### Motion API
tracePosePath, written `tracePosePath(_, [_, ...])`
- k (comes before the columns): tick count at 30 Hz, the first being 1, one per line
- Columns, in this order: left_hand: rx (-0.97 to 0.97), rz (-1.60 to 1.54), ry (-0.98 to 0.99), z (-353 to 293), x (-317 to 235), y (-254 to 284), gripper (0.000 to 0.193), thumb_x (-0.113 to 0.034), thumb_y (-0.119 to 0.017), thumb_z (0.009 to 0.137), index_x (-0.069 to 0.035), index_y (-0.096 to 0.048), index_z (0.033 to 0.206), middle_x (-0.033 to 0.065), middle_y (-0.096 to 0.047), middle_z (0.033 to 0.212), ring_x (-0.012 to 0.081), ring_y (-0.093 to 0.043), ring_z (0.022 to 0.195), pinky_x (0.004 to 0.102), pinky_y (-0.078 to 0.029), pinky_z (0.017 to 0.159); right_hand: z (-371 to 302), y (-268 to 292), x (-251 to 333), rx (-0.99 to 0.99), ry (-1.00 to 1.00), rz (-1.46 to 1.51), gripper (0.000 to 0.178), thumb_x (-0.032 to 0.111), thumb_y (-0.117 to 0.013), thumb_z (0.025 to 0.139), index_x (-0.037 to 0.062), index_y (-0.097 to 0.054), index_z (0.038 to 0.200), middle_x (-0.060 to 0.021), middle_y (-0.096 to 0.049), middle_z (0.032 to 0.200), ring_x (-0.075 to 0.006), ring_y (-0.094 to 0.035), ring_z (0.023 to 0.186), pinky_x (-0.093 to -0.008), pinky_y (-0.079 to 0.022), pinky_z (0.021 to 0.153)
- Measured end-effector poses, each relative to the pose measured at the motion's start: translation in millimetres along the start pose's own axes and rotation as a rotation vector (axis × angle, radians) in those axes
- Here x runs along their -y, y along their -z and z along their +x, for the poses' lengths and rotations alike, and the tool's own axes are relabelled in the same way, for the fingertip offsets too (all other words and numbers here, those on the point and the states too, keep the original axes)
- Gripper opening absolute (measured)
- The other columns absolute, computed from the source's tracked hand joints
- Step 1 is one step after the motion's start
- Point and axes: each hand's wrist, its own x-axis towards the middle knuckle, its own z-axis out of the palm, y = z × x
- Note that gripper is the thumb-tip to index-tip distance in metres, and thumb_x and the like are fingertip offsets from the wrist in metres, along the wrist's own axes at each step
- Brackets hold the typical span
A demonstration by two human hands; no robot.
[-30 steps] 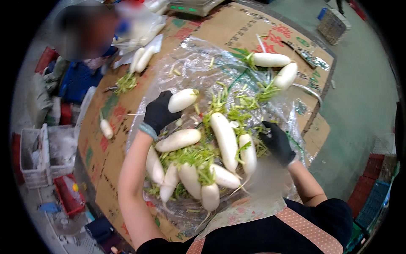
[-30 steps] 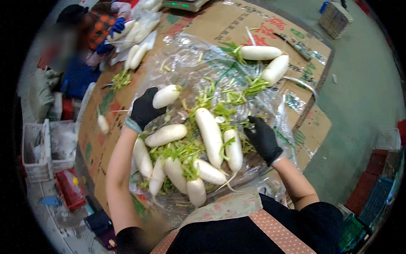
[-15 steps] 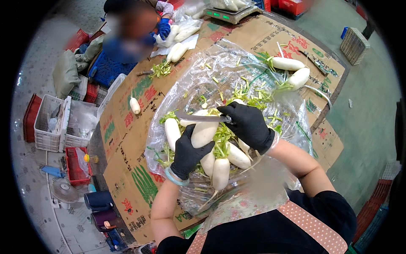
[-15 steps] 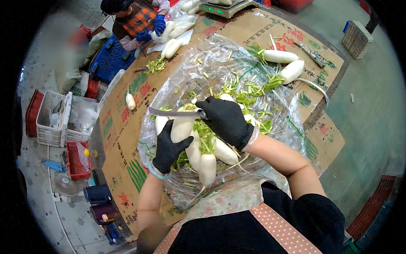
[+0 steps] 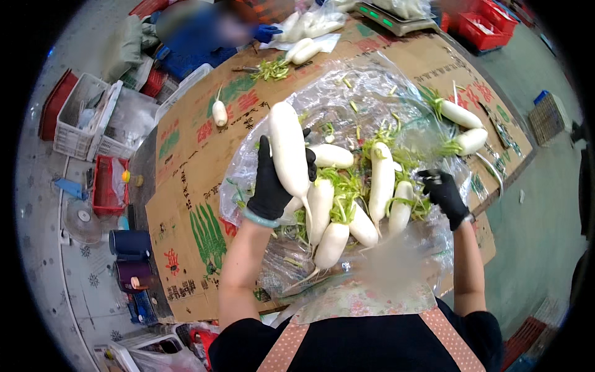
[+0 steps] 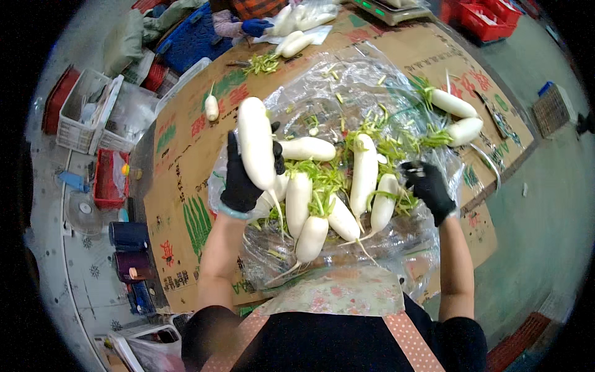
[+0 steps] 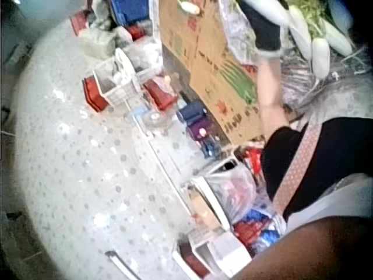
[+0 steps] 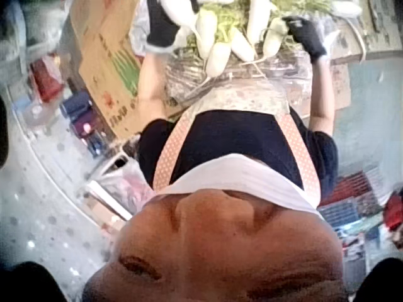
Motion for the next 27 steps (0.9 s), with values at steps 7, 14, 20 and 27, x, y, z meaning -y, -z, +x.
tracePosePath(7, [-0.044, 0.526, -0.210, 87, -23, 95, 0.051, -0.041, -0.047, 0.087, -0.003, -0.044, 0.121, 0.0146, -0.054, 0.112, 0.0260, -0.053, 0.100, 0.0378, -0.044, 0.088, 79, 111, -61, -0.582, 0.538, -0.854, 0.058, -0.014, -0.051, 0.063, 0.0129, -0.055, 0.114, -0.0144, -0.039, 0.133, -0.0340, -0.045, 0.114, -0.0373, -0.044, 0.090])
tracePosePath(14, [0.186, -0.124, 0.046, 96, -48, 83, 0.043, -0.028, -0.038, 0.093, -0.002, -0.040, 0.127, 0.0186, -0.047, 0.125, 0.0280, -0.049, 0.111, 0.0385, -0.040, 0.093, 88, 131, -39, -0.379, 0.460, -1.266, 0.072, 0.016, -0.068, 0.067, 0.0191, -0.036, 0.132, -0.0101, -0.043, 0.129, -0.0304, -0.042, 0.118, -0.0379, -0.049, 0.079])
tracePosePath(20, [-0.009, 0.117, 0.207, 79, 17, 86, 0.042, -0.027, -0.038, 0.093, -0.003, -0.042, 0.127, 0.0132, -0.054, 0.115, 0.0223, -0.055, 0.098, 0.0310, -0.048, 0.077, 92, 140, -35, -0.448, 0.521, -0.975, 0.065, 0.016, -0.072, 0.065, 0.0130, -0.047, 0.124, -0.0122, -0.050, 0.121, -0.0304, -0.046, 0.114, -0.0354, -0.044, 0.089])
tracePosePath(27, [0.152, 0.467, 0.305, 88, 76, 9, 0.044, -0.033, -0.042, 0.091, -0.003, -0.045, 0.122, 0.0109, -0.056, 0.110, 0.0203, -0.056, 0.096, 0.0313, -0.047, 0.078, 33, 78, 50, -0.022, 0.368, 0.645, 0.032, 0.022, -0.063, 0.079, 0.0055, -0.053, 0.105, -0.0018, -0.056, 0.076, -0.0091, -0.051, 0.061, -0.0248, -0.044, 0.054])
